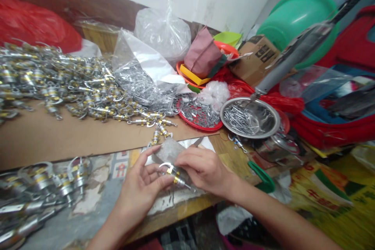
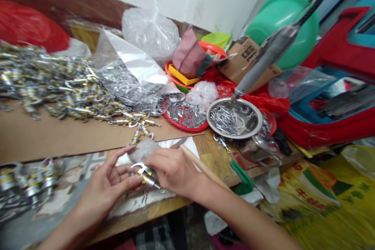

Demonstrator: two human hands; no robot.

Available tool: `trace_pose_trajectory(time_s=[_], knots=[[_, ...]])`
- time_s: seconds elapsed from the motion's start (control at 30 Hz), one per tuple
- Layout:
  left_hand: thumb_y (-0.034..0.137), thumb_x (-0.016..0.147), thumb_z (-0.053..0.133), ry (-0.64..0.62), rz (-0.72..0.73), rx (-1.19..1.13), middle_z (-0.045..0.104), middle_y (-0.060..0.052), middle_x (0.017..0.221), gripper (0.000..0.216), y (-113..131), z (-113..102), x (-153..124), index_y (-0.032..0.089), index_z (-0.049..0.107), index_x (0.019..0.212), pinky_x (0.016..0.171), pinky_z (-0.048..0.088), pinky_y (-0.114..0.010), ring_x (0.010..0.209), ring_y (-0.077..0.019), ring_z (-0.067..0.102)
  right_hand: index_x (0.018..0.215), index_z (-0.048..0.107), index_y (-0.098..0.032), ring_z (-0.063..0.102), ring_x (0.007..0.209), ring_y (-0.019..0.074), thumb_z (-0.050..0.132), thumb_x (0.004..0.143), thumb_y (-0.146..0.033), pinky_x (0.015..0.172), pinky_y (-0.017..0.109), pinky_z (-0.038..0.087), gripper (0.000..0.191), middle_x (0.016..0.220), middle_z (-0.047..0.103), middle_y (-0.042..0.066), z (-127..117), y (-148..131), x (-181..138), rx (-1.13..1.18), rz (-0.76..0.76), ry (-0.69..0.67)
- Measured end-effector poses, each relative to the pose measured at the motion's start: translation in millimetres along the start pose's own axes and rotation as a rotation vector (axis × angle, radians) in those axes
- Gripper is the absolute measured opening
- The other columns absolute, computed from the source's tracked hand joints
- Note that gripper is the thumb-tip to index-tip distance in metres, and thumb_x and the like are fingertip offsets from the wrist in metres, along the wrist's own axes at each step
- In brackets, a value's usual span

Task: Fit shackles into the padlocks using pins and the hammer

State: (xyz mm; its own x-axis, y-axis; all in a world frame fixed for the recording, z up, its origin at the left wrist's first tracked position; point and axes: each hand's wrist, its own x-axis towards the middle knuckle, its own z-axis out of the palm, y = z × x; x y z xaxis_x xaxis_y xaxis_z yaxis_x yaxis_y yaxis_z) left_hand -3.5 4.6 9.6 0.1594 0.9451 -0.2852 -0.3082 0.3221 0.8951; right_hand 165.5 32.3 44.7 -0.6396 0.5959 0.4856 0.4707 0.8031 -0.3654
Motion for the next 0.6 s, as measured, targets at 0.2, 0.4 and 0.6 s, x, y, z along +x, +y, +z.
trace_pose_trajectory(time_s=[0.2, 0.4, 0.6], knots=[[0.020, 0.058, 0.075, -0.001, -0.003, -0.016, 0.065, 0.003, 0.065, 0.073, 0.3, -0.1, 0.0, 0.020, 0.040, 0.123, 0.056, 0.052, -0.022, 0.059, -0.0118, 0.062, 0.072, 0.058, -0.014, 0.063, 0.073, 0.0140, 0.035, 0.089, -0.012, 0.066, 0.024, 0.050, 0.029, 0.073, 0.067, 0.008, -5.6, -10.5, -4.3, -0.311, -0.320, -0.066], [0.018, 0.056, 0.075, 0.027, -0.027, -0.005, 0.065, 0.004, 0.063, 0.074, 5.7, 2.0, -2.2, 0.017, 0.042, 0.122, 0.054, 0.051, -0.019, 0.059, -0.0110, 0.061, 0.072, 0.057, -0.015, 0.064, 0.071, 0.0163, 0.040, 0.087, -0.012, 0.065, 0.027, 0.051, 0.023, 0.071, 0.067, 0.007, -8.4, -19.0, -2.7, -0.543, -0.441, -0.154], [0.019, 0.055, 0.075, 0.037, -0.027, 0.036, 0.067, 0.002, 0.065, 0.076, 7.5, 2.2, -1.9, 0.017, 0.041, 0.123, 0.058, 0.053, -0.023, 0.061, -0.0132, 0.063, 0.083, 0.057, -0.014, 0.064, 0.075, 0.0177, 0.039, 0.087, -0.013, 0.068, 0.030, 0.051, 0.018, 0.078, 0.068, 0.011, -5.2, -23.9, -12.4, -0.626, -0.497, -0.196]])
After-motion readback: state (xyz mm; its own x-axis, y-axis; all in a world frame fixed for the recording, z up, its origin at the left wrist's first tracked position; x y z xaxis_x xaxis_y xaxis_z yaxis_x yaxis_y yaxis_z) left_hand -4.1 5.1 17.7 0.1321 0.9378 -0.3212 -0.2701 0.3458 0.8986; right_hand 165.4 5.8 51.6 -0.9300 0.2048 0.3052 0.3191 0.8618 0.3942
